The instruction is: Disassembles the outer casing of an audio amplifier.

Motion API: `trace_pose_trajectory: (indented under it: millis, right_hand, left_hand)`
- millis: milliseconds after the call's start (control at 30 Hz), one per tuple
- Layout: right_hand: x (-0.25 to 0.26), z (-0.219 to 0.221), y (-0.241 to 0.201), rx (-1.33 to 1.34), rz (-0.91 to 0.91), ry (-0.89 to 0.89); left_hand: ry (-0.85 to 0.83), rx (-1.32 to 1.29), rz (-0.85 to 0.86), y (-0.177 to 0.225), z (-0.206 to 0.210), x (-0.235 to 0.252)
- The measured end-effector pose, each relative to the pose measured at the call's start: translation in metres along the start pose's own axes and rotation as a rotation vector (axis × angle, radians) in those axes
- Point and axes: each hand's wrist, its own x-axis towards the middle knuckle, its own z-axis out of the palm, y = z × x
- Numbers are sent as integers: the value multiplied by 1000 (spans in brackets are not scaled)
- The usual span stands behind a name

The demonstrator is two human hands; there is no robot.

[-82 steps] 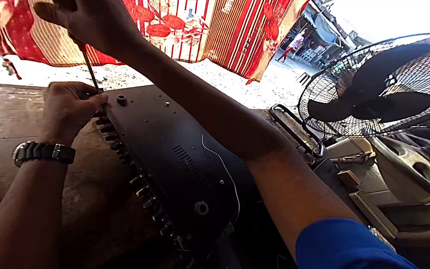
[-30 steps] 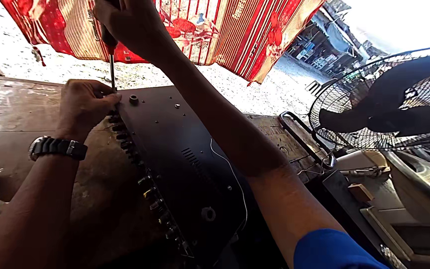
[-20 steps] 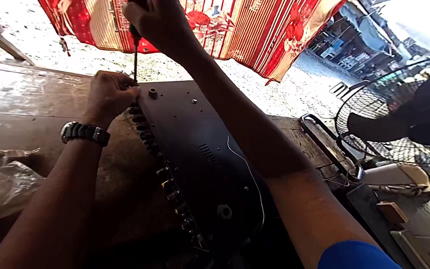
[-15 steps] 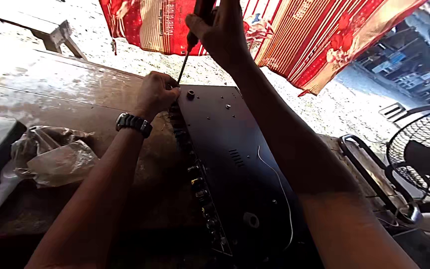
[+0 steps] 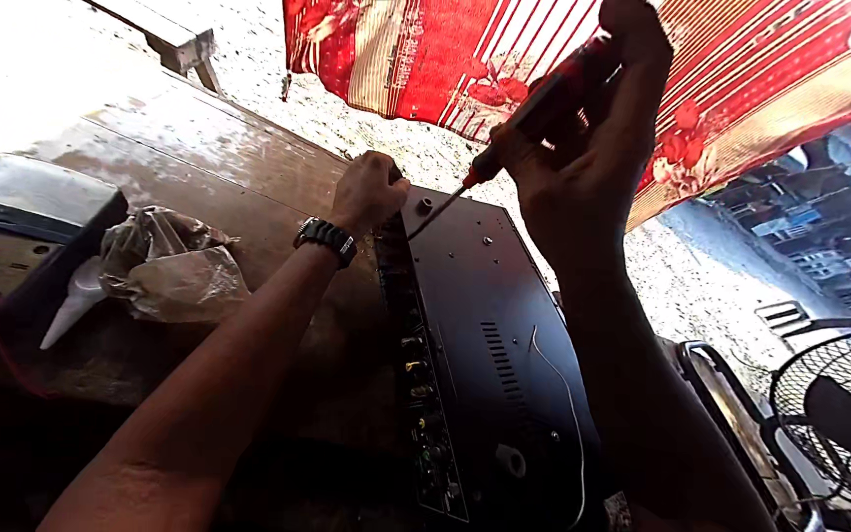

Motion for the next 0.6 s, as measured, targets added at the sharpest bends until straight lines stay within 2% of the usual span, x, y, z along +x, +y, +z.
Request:
trace_pose_trajectory:
  millis: [167, 500, 600]
  right_hand:
    - [4, -4, 2, -41, -46, 40]
    - [-7, -12, -18, -27, 16, -11]
    - [-10, -15, -22, -78, -9, -7]
  left_hand:
    - [-119, -159, 82, -11, -5, 6]
    - [-73, 24, -30, 3, 2, 2]
    - [-32, -88, -14, 6, -5, 2]
